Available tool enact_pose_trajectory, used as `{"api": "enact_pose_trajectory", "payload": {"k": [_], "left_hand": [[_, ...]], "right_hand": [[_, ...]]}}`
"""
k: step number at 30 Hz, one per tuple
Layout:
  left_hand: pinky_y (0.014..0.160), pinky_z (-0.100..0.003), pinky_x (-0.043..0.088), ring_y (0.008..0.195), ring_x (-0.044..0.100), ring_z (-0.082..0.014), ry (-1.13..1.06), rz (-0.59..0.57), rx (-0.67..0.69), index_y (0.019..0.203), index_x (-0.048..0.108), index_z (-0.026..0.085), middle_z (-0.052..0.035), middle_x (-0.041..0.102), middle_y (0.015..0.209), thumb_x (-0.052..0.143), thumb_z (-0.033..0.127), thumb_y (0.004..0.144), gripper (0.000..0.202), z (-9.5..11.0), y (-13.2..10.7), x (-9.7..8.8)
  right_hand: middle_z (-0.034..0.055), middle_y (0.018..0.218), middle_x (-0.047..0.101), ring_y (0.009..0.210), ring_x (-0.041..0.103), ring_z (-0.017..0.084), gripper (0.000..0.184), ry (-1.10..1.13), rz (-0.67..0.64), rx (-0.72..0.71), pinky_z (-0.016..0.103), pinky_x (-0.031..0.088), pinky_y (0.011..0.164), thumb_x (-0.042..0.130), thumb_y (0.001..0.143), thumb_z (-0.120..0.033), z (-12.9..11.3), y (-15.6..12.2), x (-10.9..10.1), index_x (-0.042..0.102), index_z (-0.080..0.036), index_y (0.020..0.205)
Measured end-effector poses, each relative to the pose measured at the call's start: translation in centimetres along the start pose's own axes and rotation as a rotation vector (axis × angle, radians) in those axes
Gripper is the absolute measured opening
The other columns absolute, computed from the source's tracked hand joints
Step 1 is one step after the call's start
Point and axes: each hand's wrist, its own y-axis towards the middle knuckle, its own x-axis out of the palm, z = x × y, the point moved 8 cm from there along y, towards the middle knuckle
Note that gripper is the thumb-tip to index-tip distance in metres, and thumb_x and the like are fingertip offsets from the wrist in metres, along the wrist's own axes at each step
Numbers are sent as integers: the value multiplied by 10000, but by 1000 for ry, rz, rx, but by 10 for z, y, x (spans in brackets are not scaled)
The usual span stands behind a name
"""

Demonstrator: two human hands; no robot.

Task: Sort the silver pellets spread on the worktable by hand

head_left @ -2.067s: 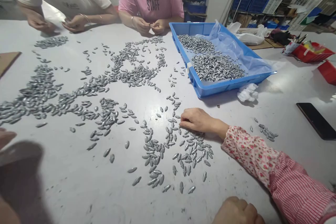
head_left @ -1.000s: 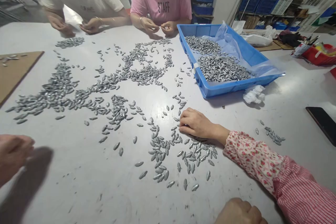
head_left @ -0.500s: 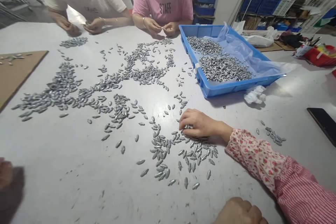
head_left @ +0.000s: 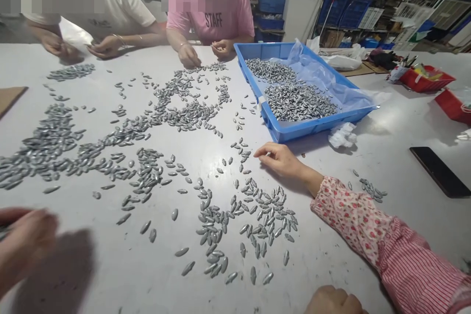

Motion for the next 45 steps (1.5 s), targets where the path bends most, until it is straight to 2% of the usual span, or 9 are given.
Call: {"api": "enact_pose_trajectory", "payload": {"k": [6,11,14,18,29,33,38,41,45], "left_hand": [[683,-242,435,949,564,-114,-148,161,-104,919,689,126,-47,636,993,322,292,1033,419,-128,10,-134],[590,-215,401,822,517,-125,-192,224,-129,593,587,231,7,606,751,412,282,914,369,-227,81,-234],[589,-234,407,807,553,-139,-204,205,-109,510,525,227,2,572,697,382,251,921,436,-255,150,-252],[585,-262,376,796,625,-151,-201,152,-73,409,446,186,-15,476,615,89,182,939,639,-277,211,-264],[565,-237,329,704,584,-113,-122,94,-6,445,429,138,12,493,674,203,145,914,521,-252,217,-237],[566,-216,302,686,561,-94,-60,185,-49,417,279,155,15,447,642,269,208,921,507,-245,181,-282],[539,-220,263,659,454,-65,10,287,-163,455,307,210,40,469,581,466,385,887,492,-262,40,-342],[544,-192,256,655,461,-44,102,337,-214,532,473,202,48,485,632,424,393,893,411,-278,-31,-353],[550,-190,268,687,526,-60,243,395,-241,661,593,199,35,497,695,311,369,942,433,-300,-71,-355]], "right_hand": [[114,1232,680,1176,579,209,281,-256,-207,-328,416,446,1063,522,924,-92,-26,-12,36,659,-145,1164],[113,1311,645,1285,529,232,298,-317,-367,-518,420,389,1129,606,952,-300,-33,-25,60,634,-169,1219],[63,1074,732,1075,643,191,148,-218,-324,-508,352,479,999,571,969,-259,-30,-21,56,678,-194,1048],[123,1187,688,1145,594,234,205,-305,-52,-365,417,461,1026,565,925,-137,-14,-4,34,658,-155,1106],[105,1084,682,1026,592,248,107,-474,-250,-331,391,470,948,619,898,-175,0,24,41,698,-167,970],[72,939,696,898,606,203,65,-364,-361,-280,332,472,852,635,889,-169,1,12,33,699,-158,900],[45,911,667,855,577,173,140,-339,-374,-250,292,437,798,694,844,-153,-1,0,26,681,-153,983],[51,939,644,898,549,184,115,-417,-308,-244,300,406,808,708,875,-245,0,-1,30,673,-169,953],[41,903,640,892,553,174,108,-405,-270,-237,292,393,806,690,906,-282,4,0,34,685,-176,887]]}}
